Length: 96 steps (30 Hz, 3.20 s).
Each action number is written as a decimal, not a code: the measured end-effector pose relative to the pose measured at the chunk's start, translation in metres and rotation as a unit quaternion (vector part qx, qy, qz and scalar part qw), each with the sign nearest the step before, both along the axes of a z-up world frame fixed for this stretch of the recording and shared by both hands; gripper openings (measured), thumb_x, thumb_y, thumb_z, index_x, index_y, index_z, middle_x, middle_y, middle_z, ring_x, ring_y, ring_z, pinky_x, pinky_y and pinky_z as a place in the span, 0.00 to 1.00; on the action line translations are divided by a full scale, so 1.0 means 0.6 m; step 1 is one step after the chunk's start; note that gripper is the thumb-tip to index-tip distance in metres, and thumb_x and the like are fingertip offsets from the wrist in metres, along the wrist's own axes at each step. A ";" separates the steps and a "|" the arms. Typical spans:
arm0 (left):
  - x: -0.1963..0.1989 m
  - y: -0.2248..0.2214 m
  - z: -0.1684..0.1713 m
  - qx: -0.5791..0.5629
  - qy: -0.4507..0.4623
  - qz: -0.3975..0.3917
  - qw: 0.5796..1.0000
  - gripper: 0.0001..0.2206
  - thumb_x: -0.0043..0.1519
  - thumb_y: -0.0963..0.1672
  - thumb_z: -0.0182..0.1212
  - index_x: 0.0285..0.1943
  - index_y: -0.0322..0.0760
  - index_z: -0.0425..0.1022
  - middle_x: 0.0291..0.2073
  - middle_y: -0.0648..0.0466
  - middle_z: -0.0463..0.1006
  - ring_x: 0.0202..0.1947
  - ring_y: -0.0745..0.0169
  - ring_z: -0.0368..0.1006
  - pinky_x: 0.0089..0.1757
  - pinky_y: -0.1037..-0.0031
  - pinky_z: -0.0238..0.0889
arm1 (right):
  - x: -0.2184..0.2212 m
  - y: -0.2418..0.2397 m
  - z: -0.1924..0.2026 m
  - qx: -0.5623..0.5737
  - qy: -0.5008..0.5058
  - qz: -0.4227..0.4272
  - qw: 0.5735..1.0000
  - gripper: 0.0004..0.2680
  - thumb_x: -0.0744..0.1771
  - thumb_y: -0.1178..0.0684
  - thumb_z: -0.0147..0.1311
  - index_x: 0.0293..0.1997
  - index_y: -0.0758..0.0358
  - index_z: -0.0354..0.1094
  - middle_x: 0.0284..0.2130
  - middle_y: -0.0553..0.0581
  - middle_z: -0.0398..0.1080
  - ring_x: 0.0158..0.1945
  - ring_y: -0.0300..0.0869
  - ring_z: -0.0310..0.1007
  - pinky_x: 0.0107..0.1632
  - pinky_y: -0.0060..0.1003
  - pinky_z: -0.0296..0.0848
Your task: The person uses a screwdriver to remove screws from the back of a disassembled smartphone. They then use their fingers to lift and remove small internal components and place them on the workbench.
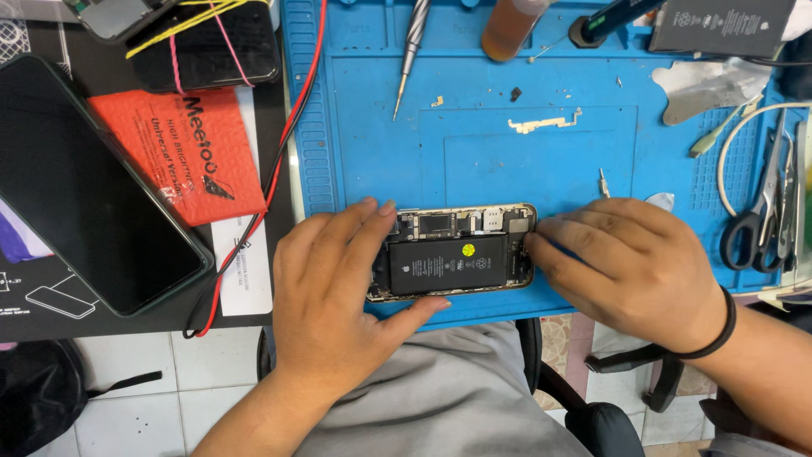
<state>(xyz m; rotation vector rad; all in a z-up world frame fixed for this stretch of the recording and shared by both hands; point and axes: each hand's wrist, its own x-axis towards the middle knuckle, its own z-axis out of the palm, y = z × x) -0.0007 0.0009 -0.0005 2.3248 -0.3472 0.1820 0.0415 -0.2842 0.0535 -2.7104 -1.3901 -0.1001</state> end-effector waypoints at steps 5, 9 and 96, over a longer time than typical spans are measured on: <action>-0.001 0.001 -0.002 -0.005 0.002 0.000 1.000 0.40 0.45 0.54 0.80 0.65 0.35 0.70 0.59 0.47 0.72 0.58 0.42 0.65 0.57 0.56 0.57 | -0.015 0.010 0.002 -0.068 -0.084 0.045 0.993 0.11 0.62 0.59 0.55 0.48 0.66 0.75 0.43 0.58 0.76 0.46 0.46 0.77 0.49 0.41 0.76; -0.001 0.000 -0.002 -0.008 0.001 0.002 1.000 0.39 0.45 0.54 0.80 0.64 0.36 0.71 0.59 0.47 0.72 0.58 0.43 0.65 0.57 0.56 0.57 | -0.018 0.012 0.002 -0.095 -0.083 0.045 0.991 0.12 0.62 0.59 0.55 0.48 0.67 0.75 0.43 0.58 0.76 0.46 0.46 0.78 0.48 0.40 0.75; 0.013 -0.089 0.035 0.012 -0.006 -0.143 0.990 0.26 0.46 0.52 0.77 0.52 0.38 0.82 0.67 0.33 0.57 0.69 0.23 0.47 0.61 0.36 0.45 | -0.126 -0.026 0.026 0.144 0.142 -0.387 0.900 0.06 0.59 0.61 0.61 0.37 0.67 0.75 0.22 0.56 0.68 0.21 0.44 0.66 0.25 0.38 0.63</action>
